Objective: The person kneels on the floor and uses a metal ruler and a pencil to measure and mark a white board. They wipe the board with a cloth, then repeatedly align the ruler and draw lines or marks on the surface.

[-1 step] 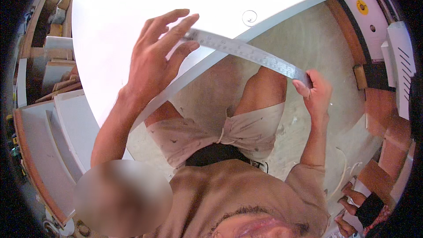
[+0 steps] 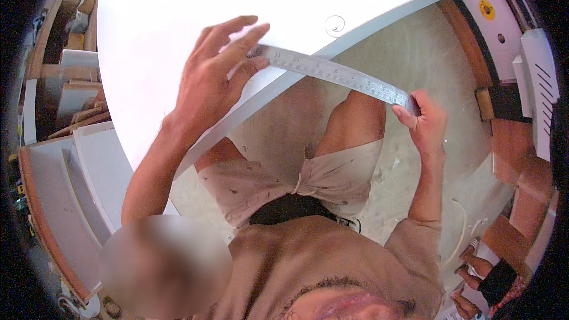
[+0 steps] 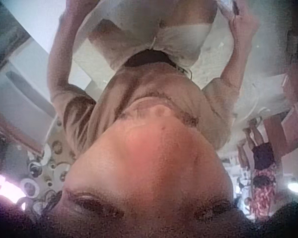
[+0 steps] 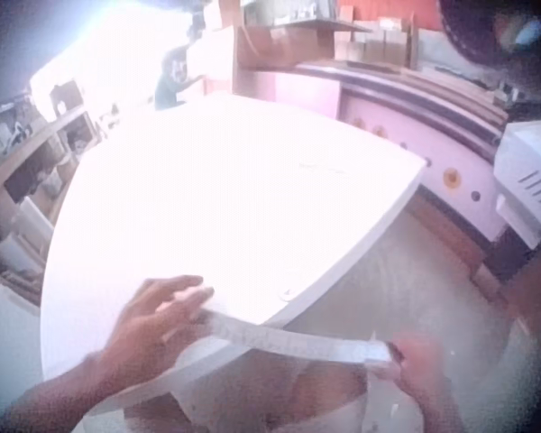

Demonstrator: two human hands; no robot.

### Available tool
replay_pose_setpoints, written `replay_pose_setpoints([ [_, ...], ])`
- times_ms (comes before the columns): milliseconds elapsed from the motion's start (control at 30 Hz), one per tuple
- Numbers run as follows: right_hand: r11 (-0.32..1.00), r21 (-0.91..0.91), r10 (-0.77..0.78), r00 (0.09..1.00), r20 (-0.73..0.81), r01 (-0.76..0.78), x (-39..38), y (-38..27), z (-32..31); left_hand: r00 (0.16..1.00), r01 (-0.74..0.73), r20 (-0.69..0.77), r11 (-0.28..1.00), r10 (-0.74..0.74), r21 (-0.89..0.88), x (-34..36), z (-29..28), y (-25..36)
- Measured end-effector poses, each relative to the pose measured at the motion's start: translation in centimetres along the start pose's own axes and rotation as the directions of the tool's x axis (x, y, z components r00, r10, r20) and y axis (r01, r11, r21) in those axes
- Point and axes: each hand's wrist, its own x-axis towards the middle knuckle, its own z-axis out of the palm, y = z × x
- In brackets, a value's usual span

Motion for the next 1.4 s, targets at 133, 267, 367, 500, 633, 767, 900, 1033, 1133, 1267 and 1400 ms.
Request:
replay_pose_setpoints([
  [133, 0.994, -0.042, -0.093, 0.99, 0.101, 0.098, 4.0, 0.0, -1.6, 0.998, -0.039, 0.056, 0.999, 0.038, 0.01, 0.1, 0.9, -1.7],
  [267, 0.967, -0.11, -0.222, 0.972, 0.073, 0.229, 7.2, 0.4, -2.1, 0.999, -0.018, 0.047, 1.0, 0.019, -0.023, 0.6, 0.9, -1.8],
  [367, 0.963, -0.119, -0.233, 0.969, 0.085, 0.242, 7.5, 0.8, -2.0, 1.0, -0.001, 0.029, 0.999, 0.002, -0.038, 1.2, 0.9, -1.2],
  [500, 0.956, -0.151, -0.242, 0.966, 0.087, 0.253, 6.6, 1.2, -2.1, 0.999, 0.017, 0.032, 0.998, -0.015, -0.063, 1.6, 1.1, -0.6],
  [633, 0.962, -0.195, -0.165, 0.977, 0.136, 0.19, 7.6, 1.5, -2.5, 1.0, -0.015, -0.001, 1.0, 0.015, -0.009, 1.9, 1.7, -0.8],
  [767, 0.954, -0.194, -0.186, 0.957, 0.224, 0.23, 10.4, 1.5, -2.4, 0.999, 0.008, -0.033, 1.0, -0.008, -0.008, 2.1, 2.2, -0.7],
  [900, 0.947, -0.162, -0.252, 0.956, 0.15, 0.276, 12.1, 1.7, -1.7, 0.997, 0.076, -0.029, 0.997, -0.077, -0.034, 2.1, 1.9, -0.4],
  [1033, 0.931, -0.176, -0.301, 0.945, 0.132, 0.321, 10.7, 1.8, -1.9, 0.996, 0.077, -0.036, 0.996, -0.079, -0.043, 1.6, 1.5, 0.0],
  [1133, 0.941, -0.167, -0.276, 0.953, 0.125, 0.295, 8.7, 1.7, -2.1, 0.999, 0.023, -0.034, 0.998, -0.026, -0.063, 1.6, 1.7, 0.2],
  [1267, 0.962, -0.184, -0.186, 0.978, 0.09, 0.2, 7.3, 2.4, -2.8, 1.0, -0.018, -0.02, 0.998, 0.017, -0.068, 2.8, 2.8, 0.2],
  [1400, 0.963, -0.209, -0.163, 0.985, 0.062, 0.172, 7.0, 3.5, -3.4, 1.0, -0.031, -0.002, 0.995, 0.031, -0.092, 4.4, 3.6, 0.3],
])
